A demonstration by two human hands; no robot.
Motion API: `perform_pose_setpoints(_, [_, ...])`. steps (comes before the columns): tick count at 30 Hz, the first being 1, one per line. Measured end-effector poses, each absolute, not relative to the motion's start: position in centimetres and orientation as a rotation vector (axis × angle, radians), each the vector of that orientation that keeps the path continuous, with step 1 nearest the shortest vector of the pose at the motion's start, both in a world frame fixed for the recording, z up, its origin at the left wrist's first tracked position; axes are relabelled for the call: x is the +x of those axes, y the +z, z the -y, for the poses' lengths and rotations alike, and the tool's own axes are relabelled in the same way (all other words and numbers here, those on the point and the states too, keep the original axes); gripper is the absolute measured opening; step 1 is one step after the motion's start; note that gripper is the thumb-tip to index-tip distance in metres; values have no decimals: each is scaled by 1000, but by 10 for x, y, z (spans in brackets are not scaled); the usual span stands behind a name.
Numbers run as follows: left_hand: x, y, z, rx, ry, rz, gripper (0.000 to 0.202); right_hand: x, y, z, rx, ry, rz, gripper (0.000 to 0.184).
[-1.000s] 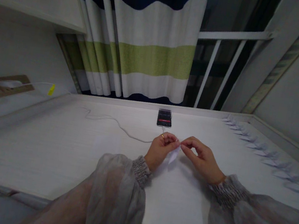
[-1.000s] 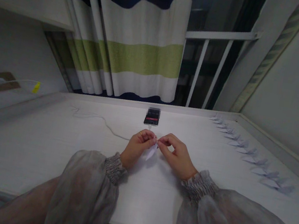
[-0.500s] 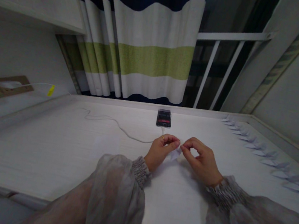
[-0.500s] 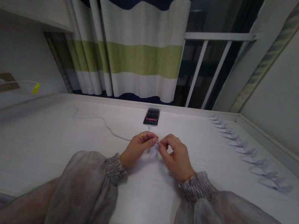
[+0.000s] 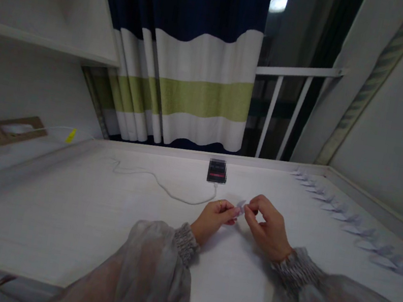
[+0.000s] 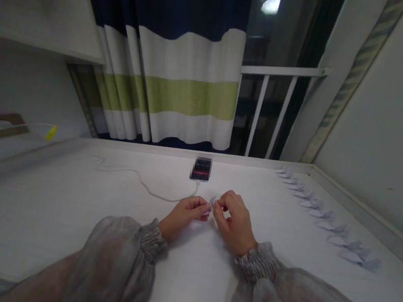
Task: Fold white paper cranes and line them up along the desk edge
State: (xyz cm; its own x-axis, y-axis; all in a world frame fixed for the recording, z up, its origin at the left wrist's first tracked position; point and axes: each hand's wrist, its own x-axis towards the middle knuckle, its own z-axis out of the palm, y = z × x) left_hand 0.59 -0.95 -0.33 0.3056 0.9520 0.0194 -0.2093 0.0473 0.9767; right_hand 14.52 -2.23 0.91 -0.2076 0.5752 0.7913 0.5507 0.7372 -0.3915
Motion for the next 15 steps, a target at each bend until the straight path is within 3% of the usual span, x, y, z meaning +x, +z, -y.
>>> perform_pose_setpoints(9, [-1, -1, 8, 1133, 1076, -815, 34, 151, 17, 22, -861, 225, 1919, 7])
perform_pose_setpoints(15, [-14, 0, 1, 1199, 933, -737, 33, 167, 17, 7, -950, 847, 1712, 34])
